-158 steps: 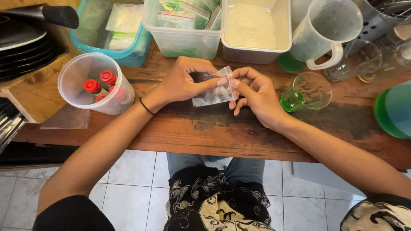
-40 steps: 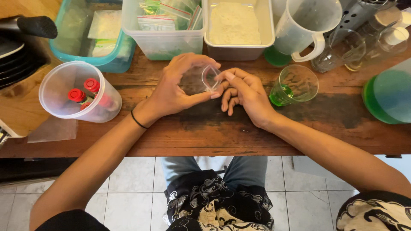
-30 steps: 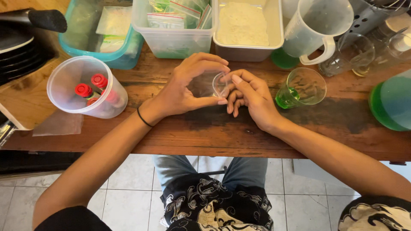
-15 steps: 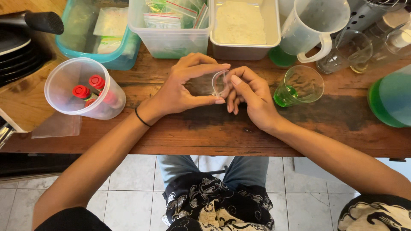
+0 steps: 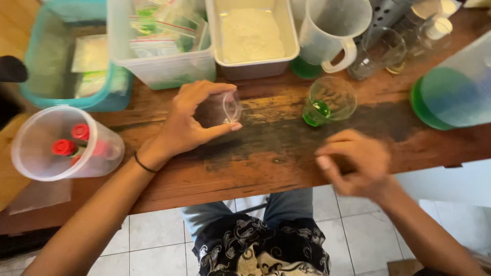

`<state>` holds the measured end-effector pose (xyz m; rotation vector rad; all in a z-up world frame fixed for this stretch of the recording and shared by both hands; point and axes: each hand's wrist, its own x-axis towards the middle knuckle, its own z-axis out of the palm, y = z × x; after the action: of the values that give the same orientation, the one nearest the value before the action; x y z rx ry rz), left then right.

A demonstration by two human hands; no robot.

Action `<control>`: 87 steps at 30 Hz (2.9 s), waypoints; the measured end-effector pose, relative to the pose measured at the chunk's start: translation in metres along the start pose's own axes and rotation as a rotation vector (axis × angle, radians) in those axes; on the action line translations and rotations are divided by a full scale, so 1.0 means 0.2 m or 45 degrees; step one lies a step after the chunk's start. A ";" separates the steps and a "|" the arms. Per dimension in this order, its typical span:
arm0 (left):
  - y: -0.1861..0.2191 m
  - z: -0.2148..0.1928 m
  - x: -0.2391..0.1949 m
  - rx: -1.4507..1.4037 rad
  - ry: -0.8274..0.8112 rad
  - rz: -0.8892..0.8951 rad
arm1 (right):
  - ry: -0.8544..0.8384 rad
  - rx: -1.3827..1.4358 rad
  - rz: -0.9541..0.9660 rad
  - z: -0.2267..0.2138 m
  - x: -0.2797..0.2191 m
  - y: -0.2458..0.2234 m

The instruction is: The person pours a green liquid from a glass into small plastic bags, seals them, and places them into a container. The process is repeated multiple times with careful handling of the bags and liquid.

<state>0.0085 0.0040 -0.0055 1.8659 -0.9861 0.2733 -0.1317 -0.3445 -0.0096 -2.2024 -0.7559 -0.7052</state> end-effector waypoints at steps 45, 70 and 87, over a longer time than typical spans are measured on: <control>0.07 0.03 0.01 -0.275 -0.022 -0.098 | -0.047 0.531 -0.128 0.32 0.68 0.12; 0.09 0.06 -0.01 -0.175 0.033 -0.041 | 0.037 0.292 -0.196 0.39 0.58 0.16; 0.11 0.07 -0.02 -0.082 0.064 -0.107 | 0.034 0.209 -0.142 0.38 0.61 0.14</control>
<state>-0.0125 -0.0095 -0.0004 1.8282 -0.8705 0.2347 -0.0097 -0.2678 0.0123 -2.0115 -0.8965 -0.7000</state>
